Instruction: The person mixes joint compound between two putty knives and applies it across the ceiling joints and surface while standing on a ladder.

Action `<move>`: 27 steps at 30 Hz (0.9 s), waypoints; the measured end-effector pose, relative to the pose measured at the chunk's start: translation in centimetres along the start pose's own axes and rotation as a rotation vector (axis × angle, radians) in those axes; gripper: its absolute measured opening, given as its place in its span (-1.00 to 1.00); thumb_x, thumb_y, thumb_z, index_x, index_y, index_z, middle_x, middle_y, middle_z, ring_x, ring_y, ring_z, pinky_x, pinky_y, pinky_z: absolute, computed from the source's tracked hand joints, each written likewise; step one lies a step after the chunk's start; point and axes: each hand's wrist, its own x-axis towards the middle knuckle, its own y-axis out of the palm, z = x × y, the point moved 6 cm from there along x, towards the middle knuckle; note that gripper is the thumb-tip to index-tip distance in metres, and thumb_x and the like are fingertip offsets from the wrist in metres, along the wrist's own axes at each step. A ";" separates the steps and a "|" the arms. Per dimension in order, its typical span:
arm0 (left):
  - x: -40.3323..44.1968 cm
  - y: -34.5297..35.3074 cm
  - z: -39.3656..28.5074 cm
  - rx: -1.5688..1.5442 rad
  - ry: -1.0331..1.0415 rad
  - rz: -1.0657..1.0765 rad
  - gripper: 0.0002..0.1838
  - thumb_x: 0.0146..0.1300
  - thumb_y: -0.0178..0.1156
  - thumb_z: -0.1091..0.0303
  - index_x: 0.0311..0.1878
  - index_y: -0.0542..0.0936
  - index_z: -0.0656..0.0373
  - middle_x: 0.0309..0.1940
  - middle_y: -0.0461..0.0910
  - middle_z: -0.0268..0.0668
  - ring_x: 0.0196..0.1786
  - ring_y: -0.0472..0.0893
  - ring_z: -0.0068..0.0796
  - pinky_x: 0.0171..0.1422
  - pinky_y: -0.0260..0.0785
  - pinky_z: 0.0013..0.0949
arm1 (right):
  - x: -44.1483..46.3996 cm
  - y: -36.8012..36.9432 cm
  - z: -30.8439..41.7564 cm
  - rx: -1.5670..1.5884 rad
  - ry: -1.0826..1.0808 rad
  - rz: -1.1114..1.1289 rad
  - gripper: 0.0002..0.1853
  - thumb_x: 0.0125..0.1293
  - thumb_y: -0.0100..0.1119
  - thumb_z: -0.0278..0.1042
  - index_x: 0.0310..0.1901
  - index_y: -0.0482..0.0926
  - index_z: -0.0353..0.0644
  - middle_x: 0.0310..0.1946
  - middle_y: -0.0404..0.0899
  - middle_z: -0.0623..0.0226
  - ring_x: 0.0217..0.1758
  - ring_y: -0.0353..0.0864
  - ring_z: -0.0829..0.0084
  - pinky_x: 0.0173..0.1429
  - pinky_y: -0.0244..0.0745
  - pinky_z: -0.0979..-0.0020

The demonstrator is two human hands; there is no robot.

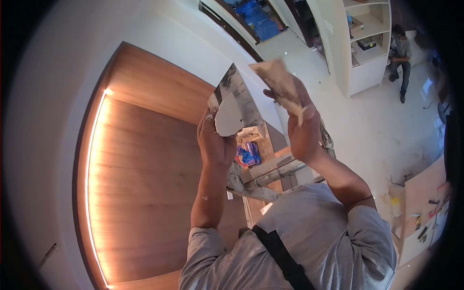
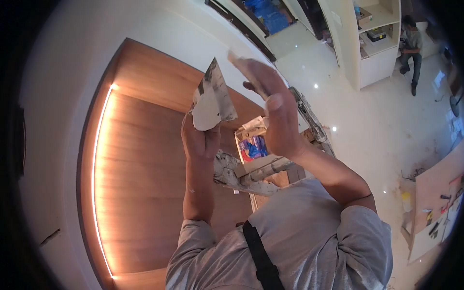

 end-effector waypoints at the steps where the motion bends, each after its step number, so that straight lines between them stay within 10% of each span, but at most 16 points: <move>1: -0.3 0.2 0.4 0.001 0.002 -0.023 -0.74 0.51 -0.09 0.38 0.03 0.55 0.30 -0.08 0.66 -0.17 -0.05 0.72 -0.35 -0.05 0.67 -0.33 | -0.3 0.5 0.5 -0.104 -0.097 0.087 -0.28 0.61 -0.35 0.16 0.37 0.40 -0.40 0.30 0.43 -0.06 0.37 0.44 0.10 0.43 0.33 0.14; 4: -0.9 0.5 0.5 -0.021 0.015 -0.033 -0.74 0.51 -0.10 0.40 0.02 0.53 0.32 -0.09 0.66 -0.17 -0.05 0.72 -0.34 -0.01 0.65 -0.33 | -1.2 2.2 1.4 -0.443 -0.396 0.355 -0.45 0.55 -0.24 -0.10 0.32 0.51 -0.32 0.30 0.44 -0.06 0.30 0.43 -0.04 0.40 0.29 0.09; 14: -1.2 -4.3 -5.7 0.087 -0.047 -0.038 -0.63 0.56 -0.11 0.38 0.23 0.47 0.45 0.06 0.65 -0.05 0.03 0.72 -0.31 0.13 0.67 -0.30 | 0.1 1.1 -0.7 -0.914 -0.098 0.463 -0.62 0.48 0.00 -0.30 0.16 0.64 -0.30 0.20 0.58 0.04 0.16 0.54 0.01 0.31 0.38 0.13; 27: -0.4 -4.1 -2.3 0.635 -0.385 0.028 -0.65 0.55 -0.11 0.38 0.15 0.55 0.41 -0.09 0.68 -0.16 -0.14 0.69 -0.50 -0.03 0.60 -0.37 | 0.3 6.0 2.7 -0.857 -0.451 1.009 -0.65 0.29 0.28 -0.04 0.08 0.71 0.11 0.07 0.62 0.48 0.15 0.50 0.31 0.24 0.42 0.21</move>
